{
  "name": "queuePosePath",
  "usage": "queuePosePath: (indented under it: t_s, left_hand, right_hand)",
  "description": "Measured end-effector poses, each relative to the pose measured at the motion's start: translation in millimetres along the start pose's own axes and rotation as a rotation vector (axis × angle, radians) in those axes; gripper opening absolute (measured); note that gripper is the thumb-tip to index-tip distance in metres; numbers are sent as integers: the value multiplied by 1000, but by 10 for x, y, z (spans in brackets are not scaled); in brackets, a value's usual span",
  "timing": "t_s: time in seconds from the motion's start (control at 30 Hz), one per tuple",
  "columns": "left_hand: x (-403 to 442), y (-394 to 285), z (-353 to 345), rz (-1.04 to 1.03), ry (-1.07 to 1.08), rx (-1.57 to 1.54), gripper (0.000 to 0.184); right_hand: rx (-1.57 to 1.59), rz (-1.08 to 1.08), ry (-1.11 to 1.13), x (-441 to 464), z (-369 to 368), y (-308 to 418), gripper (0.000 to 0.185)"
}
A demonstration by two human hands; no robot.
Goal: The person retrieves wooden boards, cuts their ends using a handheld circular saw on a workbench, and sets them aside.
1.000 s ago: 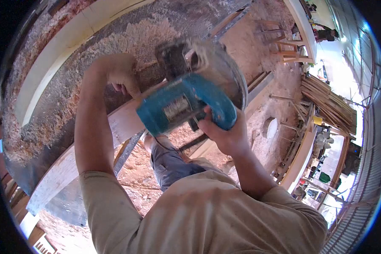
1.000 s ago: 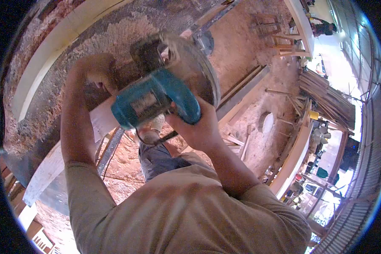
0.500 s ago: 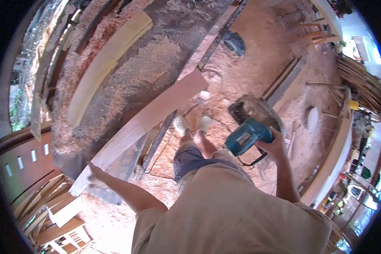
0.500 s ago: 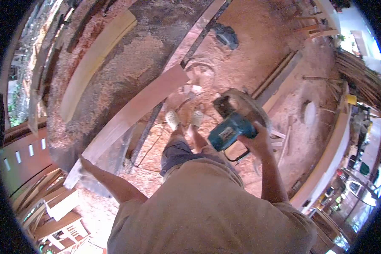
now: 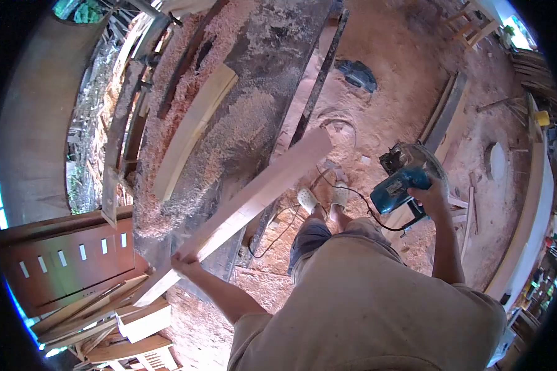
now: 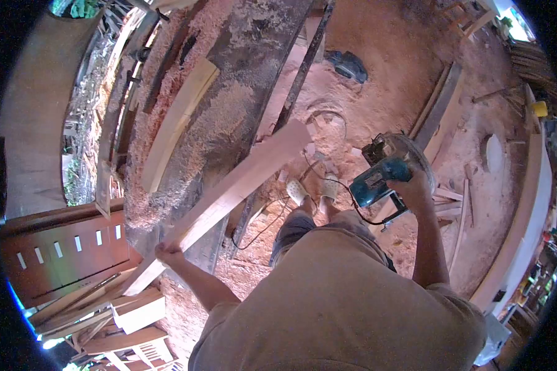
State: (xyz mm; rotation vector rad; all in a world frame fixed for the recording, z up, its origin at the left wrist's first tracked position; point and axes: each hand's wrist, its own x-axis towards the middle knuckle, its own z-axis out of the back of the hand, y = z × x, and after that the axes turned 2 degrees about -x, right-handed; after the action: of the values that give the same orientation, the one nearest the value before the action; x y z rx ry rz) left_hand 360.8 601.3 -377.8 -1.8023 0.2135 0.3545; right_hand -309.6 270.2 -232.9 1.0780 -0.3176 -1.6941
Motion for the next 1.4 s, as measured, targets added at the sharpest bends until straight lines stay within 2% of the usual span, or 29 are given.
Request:
queuePosePath:
  t_s: [0.03, 0.1, 0.17, 0.23, 0.3, 0.37, 0.43, 0.47, 0.5, 0.57, 0.63, 0.7, 0.77, 0.83, 0.87, 0.9, 0.97, 1.0, 1.03, 1.1, 1.13, 1.17, 1.23, 1.3, 1.33, 1.37, 1.4]
  left_hand:
    - [-367, -327, -293, -28, -7, -68, 14]
    - [-74, -1019, -67, 44, 203, 245, 19]
    - [-379, -1601, -632, -243, 124, 238, 28]
    - [-436, -2326, -793, -412, 182, 438, 32]
    - [-1164, -2957, -1376, -688, 114, 728, 41]
    - [-1714, -3263, -1790, -863, 174, 770, 42]
    - [-2277, -3360, -2152, -902, 424, 857, 53]
    - [-2234, -3347, -2208, -803, 595, 907, 58]
    - [-2184, -3325, -2261, -700, 764, 948, 64]
    - [-2222, -2830, -2414, -580, 847, 1116, 64]
    - [-1578, -1875, -2237, -1190, 814, 1320, 67]
    - [-1807, -1264, -2367, -1147, 1177, 1407, 52]
    - [-1765, -525, -2407, -1484, 1252, 1974, 29]
    - [-1594, 62, -2276, -1031, 1123, 1866, 14]
    - [-1548, 225, -2257, -904, 1182, 2078, 21]
    - [-1317, 482, -2136, -901, 1211, 2066, 21]
    - [-1298, 661, -2079, -1059, 1048, 1818, 22]
    - [-1247, 662, -2080, -749, 1038, 1873, 24]
    - [-1121, 818, -2028, -744, 1049, 1845, 24]
    - [-593, 1136, -1790, -804, 994, 1661, 22]
    - [-463, 1219, -1726, -869, 985, 1630, 22]
    - [-416, 1305, -1675, -938, 978, 1590, 21]
    - [-565, 1226, -1738, -691, 924, 1604, 20]
    - [-670, 1069, -1878, -349, 1013, 1671, 36]
    - [-823, 932, -1954, -367, 1026, 1656, 36]
    - [-1084, 820, -1976, -599, 965, 1729, 44]
    - [-1277, 797, -1987, -828, 887, 1792, 53]
  right_hand:
    - [10, 15, 4, -10, 15, 2, 34]
    - [70, 62, 9, 26, 22, 18, 33]
    - [14, 110, -22, 91, 7, 8, 33]
    - [-35, 136, -50, 113, -52, -32, 34]
    - [-46, 115, -49, 131, -50, -30, 35]
    - [8, 86, -10, 130, -96, -62, 36]
    - [-39, 239, -90, 241, -159, -228, 35]
    - [-44, 250, -91, 239, -173, -224, 35]
    - [8, 180, -61, 211, -198, -204, 35]
    - [57, 120, -33, 163, -190, -163, 34]
    - [75, 102, 14, 123, -163, -165, 34]
    - [98, 66, 4, 123, -160, -264, 32]
    - [129, 5, 8, 68, -148, -264, 32]
    - [79, 40, -33, 17, -82, -283, 32]
    - [111, 40, -19, -6, -60, -348, 31]
    - [142, 37, -4, -20, -45, -403, 31]
    - [118, 54, -36, -89, -17, -485, 28]
    - [105, 102, -53, -125, 13, -520, 25]
    - [88, 112, -71, -122, 43, -545, 25]
    - [87, 77, -101, -162, 32, -665, 26]
    - [213, 26, -96, -152, 11, -688, 26]
    - [270, 93, -100, -160, 2, -698, 26]
    - [189, -11, -125, -198, 24, -568, 27]
    - [213, 69, -95, -183, 8, -532, 27]
    - [171, 25, -78, -231, 9, -381, 29]
    - [174, 34, -93, -221, 17, -323, 29]
    - [89, 85, -2, -203, 14, -276, 31]
